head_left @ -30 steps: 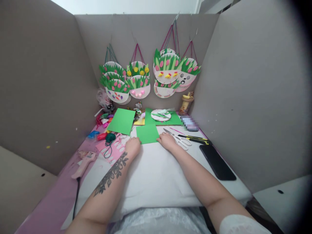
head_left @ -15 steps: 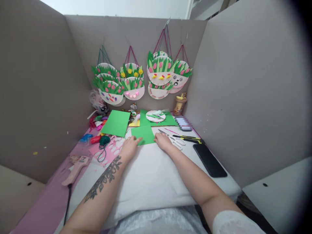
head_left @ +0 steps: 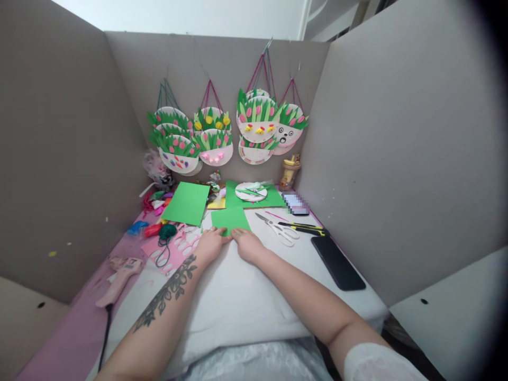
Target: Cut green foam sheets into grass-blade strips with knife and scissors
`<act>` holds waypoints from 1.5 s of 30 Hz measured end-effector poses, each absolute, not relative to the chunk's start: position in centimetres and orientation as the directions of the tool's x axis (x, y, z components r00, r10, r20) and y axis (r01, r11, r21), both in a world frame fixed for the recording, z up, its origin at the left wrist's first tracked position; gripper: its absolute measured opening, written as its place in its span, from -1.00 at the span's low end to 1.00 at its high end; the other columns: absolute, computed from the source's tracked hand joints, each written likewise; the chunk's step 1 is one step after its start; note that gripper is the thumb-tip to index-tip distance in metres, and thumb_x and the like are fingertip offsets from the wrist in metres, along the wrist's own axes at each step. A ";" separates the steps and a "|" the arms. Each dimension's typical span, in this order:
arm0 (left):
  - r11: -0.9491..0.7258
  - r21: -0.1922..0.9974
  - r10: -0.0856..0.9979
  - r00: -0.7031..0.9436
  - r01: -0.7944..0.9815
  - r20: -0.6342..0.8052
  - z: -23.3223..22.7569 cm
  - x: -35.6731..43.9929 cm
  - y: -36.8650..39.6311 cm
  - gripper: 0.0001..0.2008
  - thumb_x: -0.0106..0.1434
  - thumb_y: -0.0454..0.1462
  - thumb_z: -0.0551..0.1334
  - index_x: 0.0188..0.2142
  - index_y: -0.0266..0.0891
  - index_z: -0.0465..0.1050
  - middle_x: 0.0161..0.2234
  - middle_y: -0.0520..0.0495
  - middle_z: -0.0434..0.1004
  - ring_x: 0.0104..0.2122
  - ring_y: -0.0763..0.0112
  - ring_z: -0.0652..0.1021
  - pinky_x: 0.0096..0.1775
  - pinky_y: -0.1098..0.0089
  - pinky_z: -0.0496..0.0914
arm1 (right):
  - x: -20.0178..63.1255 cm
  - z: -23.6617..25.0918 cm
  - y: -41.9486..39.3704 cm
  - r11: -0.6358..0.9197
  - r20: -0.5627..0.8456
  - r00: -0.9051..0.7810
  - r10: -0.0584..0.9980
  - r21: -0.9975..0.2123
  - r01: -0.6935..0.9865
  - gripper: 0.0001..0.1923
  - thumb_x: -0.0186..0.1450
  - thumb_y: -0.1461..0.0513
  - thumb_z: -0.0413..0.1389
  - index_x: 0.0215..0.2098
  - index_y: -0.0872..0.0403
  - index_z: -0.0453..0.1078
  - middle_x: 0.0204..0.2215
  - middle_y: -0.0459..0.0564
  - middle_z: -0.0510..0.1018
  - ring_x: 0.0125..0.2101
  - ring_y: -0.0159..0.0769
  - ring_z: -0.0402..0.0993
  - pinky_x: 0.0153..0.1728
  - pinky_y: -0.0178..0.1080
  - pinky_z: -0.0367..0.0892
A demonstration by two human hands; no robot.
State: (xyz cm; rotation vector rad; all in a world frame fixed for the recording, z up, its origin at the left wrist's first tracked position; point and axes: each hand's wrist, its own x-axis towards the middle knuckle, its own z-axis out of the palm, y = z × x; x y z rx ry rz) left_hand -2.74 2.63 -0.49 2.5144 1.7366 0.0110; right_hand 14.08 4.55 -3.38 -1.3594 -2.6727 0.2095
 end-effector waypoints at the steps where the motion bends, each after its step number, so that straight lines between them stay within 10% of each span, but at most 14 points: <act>1: -0.340 0.074 0.938 0.343 0.938 -0.047 -0.3 -2.7 2.5 -0.62 0.32 -0.28 0.01 0.04 0.11 0.41 0.16 -0.03 0.30 0.06 0.20 0.30 0.02 0.24 0.19 | 14.2 -3.4 4.4 0.566 0.039 -0.569 0.821 -0.171 0.806 -0.43 0.23 0.38 -0.12 0.22 0.24 0.17 0.21 0.17 0.24 0.22 -0.18 0.08 0.16 -0.17 0.02; 10: -0.216 -0.077 0.975 0.212 0.973 -0.062 1.8 -2.5 0.6 -0.64 0.30 -0.33 -0.04 -0.13 -0.19 0.53 -0.14 -0.28 0.49 -0.05 0.03 0.39 -0.15 0.13 0.26 | 18.8 -2.1 3.6 0.323 -0.071 -0.326 0.943 -0.061 0.945 -0.46 0.22 0.34 -0.09 0.18 0.11 0.24 0.24 0.13 0.20 0.21 0.02 0.06 0.12 0.06 0.03; 18: -0.266 -0.107 0.964 0.260 0.958 -0.062 1.0 -2.5 1.6 -0.66 0.25 -0.38 -0.03 -0.25 -0.30 0.54 -0.19 -0.33 0.49 -0.11 0.05 0.41 -0.18 0.15 0.28 | 26.7 -2.1 0.5 -0.278 0.060 0.282 0.957 -0.066 0.958 -0.25 0.29 -0.03 -0.07 0.34 0.11 -0.12 0.32 0.39 -0.20 0.14 0.37 0.11 0.08 0.32 -0.21; 26: -0.281 -0.086 0.959 0.276 0.956 -0.060 1.3 -2.8 1.5 -0.65 0.26 -0.36 -0.05 -0.25 -0.28 0.53 -0.18 -0.33 0.49 -0.11 0.06 0.41 -0.18 0.17 0.28 | 27.7 -2.1 0.5 -0.325 0.025 0.328 0.945 -0.080 0.942 -0.24 0.28 -0.06 -0.04 0.33 0.09 -0.08 0.32 0.37 -0.22 0.18 0.31 0.06 0.08 0.34 -0.23; 30: -0.294 -0.094 0.955 0.288 0.951 -0.067 1.3 -2.8 1.6 -0.66 0.25 -0.39 -0.04 -0.27 -0.30 0.53 -0.20 -0.33 0.49 -0.10 0.06 0.42 -0.18 0.18 0.28 | 24.9 -0.5 0.2 -0.145 0.145 0.163 0.976 -0.124 0.982 -0.34 0.30 0.03 -0.05 0.30 0.08 -0.01 0.33 0.25 -0.13 0.27 0.19 -0.17 0.11 0.35 -0.24; 37: -0.302 -0.099 0.953 0.298 0.948 -0.054 1.4 -3.1 1.4 -0.65 0.28 -0.35 -0.04 -0.21 -0.24 0.53 -0.16 -0.29 0.49 -0.09 0.09 0.42 -0.15 0.20 0.29 | 15.5 -0.4 2.2 0.514 0.090 -0.508 0.856 -0.245 0.822 -0.44 0.35 0.12 -0.11 0.26 0.18 0.09 0.27 0.18 0.12 0.27 -0.08 -0.02 0.21 -0.02 -0.05; 45: -0.257 -0.080 0.965 0.251 0.963 -0.072 1.8 -3.2 0.8 -0.64 0.32 -0.30 -0.06 -0.15 -0.18 0.52 -0.08 -0.27 0.48 -0.05 0.05 0.42 -0.13 0.15 0.28 | 13.4 -3.1 3.0 0.560 -0.007 -0.582 0.813 -0.262 0.786 -0.42 0.37 0.09 -0.19 0.28 0.19 0.05 0.29 0.17 0.06 0.28 -0.04 -0.06 0.19 0.04 0.00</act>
